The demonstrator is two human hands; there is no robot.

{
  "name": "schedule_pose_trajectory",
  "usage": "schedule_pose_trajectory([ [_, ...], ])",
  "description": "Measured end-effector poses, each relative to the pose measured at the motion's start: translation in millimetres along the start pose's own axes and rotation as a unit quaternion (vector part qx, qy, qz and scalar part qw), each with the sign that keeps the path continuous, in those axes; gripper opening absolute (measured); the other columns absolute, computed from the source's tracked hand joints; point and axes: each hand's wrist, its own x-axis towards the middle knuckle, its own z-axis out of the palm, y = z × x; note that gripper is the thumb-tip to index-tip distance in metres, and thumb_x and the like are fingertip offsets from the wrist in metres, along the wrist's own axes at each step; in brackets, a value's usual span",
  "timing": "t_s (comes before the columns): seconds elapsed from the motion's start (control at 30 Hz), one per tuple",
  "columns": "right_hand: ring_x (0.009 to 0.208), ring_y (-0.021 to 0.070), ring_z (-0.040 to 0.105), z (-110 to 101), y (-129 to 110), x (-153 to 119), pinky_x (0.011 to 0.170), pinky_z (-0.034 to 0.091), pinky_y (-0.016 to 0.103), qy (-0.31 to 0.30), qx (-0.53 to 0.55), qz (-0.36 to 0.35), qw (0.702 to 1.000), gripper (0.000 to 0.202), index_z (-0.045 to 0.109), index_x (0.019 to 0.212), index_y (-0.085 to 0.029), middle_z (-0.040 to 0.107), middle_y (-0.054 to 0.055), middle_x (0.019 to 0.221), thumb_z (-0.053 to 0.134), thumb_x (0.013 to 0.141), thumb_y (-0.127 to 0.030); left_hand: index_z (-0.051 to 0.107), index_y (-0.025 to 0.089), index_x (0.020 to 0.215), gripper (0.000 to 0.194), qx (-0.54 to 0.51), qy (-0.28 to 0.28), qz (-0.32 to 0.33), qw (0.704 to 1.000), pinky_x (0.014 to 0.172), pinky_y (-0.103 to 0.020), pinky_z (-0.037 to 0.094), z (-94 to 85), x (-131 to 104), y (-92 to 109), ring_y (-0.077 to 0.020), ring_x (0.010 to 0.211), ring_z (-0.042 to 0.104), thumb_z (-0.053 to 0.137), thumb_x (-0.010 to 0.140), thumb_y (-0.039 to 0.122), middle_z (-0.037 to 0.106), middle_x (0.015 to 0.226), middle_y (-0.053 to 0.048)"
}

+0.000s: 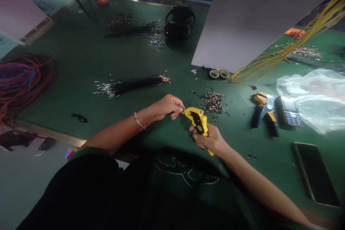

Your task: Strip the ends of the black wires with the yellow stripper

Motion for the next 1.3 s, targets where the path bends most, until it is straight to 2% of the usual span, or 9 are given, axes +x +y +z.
schedule_pose_trajectory([
  [0.2,0.041,0.0092,0.046,-8.9,3.4,2.4,0.04,0.04,0.027,-0.041,0.058,-0.045,0.996,0.032,0.056,0.094,-0.015,0.053,-0.005,0.059,0.073,0.073,-0.032,0.067,0.01,0.069,0.007,0.006,0.016,0.011,1.0,0.046,-0.021,0.04,-4.4,-1.2,-2.9,-0.0049,0.036,0.042,0.061,0.068,0.009,0.054,0.042,0.003],
  [0.33,0.046,0.0114,0.049,-11.9,2.9,2.2,0.044,0.041,0.03,-0.014,0.078,-0.055,0.995,0.031,0.058,0.095,-0.016,0.054,-0.002,0.064,0.075,0.073,-0.031,0.068,0.011,0.071,0.008,0.003,0.017,0.01,1.0,0.048,-0.022,0.042,-2.5,-4.9,-3.4,-0.0048,0.037,0.044,0.06,0.07,0.009,0.056,0.045,0.002],
  [0.47,0.05,0.0121,0.05,-14.1,-1.2,0.8,0.048,0.043,0.032,-0.008,0.095,-0.077,0.992,0.036,0.059,0.098,-0.016,0.054,-0.002,0.07,0.077,0.07,-0.03,0.066,0.011,0.072,0.007,0.011,0.051,0.027,0.998,0.048,-0.021,0.042,3.5,-8.8,-2.0,-0.0051,0.038,0.045,0.06,0.071,0.01,0.057,0.046,0.002],
  [0.67,0.059,0.0147,0.054,-17.7,-6.2,-2.4,0.057,0.045,0.033,0.017,0.052,-0.087,0.995,0.04,0.059,0.105,-0.016,0.057,0.0,0.075,0.076,0.07,-0.027,0.064,0.012,0.073,0.005,0.079,0.104,0.048,0.99,0.049,-0.021,0.038,13.1,-20.6,11.7,-0.0059,0.039,0.046,0.059,0.074,0.013,0.053,0.041,0.004],
  [0.87,0.061,0.0154,0.055,-4.1,-15.0,-8.6,0.059,0.046,0.032,0.013,0.028,-0.073,0.997,0.043,0.058,0.109,-0.016,0.059,0.0,0.076,0.072,0.069,-0.024,0.064,0.014,0.075,0.007,0.193,0.137,0.063,0.97,0.049,-0.021,0.035,13.4,-29.7,23.1,-0.0065,0.041,0.046,0.058,0.076,0.018,0.054,0.042,0.005],
  [1.0,0.06,0.0149,0.056,7.0,-23.5,-10.7,0.058,0.046,0.031,0.05,0.019,-0.083,0.995,0.043,0.058,0.108,-0.016,0.059,0.001,0.077,0.072,0.067,-0.024,0.064,0.014,0.076,0.009,0.271,0.143,0.097,0.947,0.048,-0.021,0.032,10.6,-32.9,27.4,-0.0069,0.041,0.043,0.056,0.077,0.019,0.053,0.043,0.004],
  [1.17,0.059,0.014,0.053,16.7,-28.0,-14.5,0.058,0.044,0.031,0.075,-0.01,-0.079,0.994,0.044,0.056,0.109,-0.016,0.058,0.0,0.077,0.069,0.067,-0.025,0.065,0.016,0.074,0.012,0.328,0.179,0.146,0.916,0.052,-0.022,0.033,8.2,-36.9,25.5,-0.0102,0.049,0.047,0.054,0.079,0.017,0.052,0.046,0.003],
  [1.23,0.061,0.0146,0.053,21.8,-30.2,-15.8,0.059,0.044,0.031,0.102,-0.06,-0.099,0.988,0.042,0.055,0.109,-0.017,0.057,0.0,0.077,0.066,0.069,-0.026,0.065,0.017,0.073,0.011,0.351,0.188,0.148,0.905,0.055,-0.022,0.034,7.7,-35.6,21.3,-0.012,0.056,0.051,0.056,0.079,0.015,0.054,0.051,0.002],
  [1.3,0.065,0.0165,0.053,29.7,-34.5,-15.3,0.062,0.045,0.032,0.157,-0.166,-0.138,0.964,0.038,0.055,0.109,-0.017,0.058,0.002,0.078,0.06,0.072,-0.025,0.065,0.017,0.073,0.009,0.347,0.191,0.126,0.91,0.059,-0.022,0.037,8.3,-29.8,15.7,-0.0146,0.067,0.056,0.06,0.077,0.012,0.056,0.058,-0.001],
])
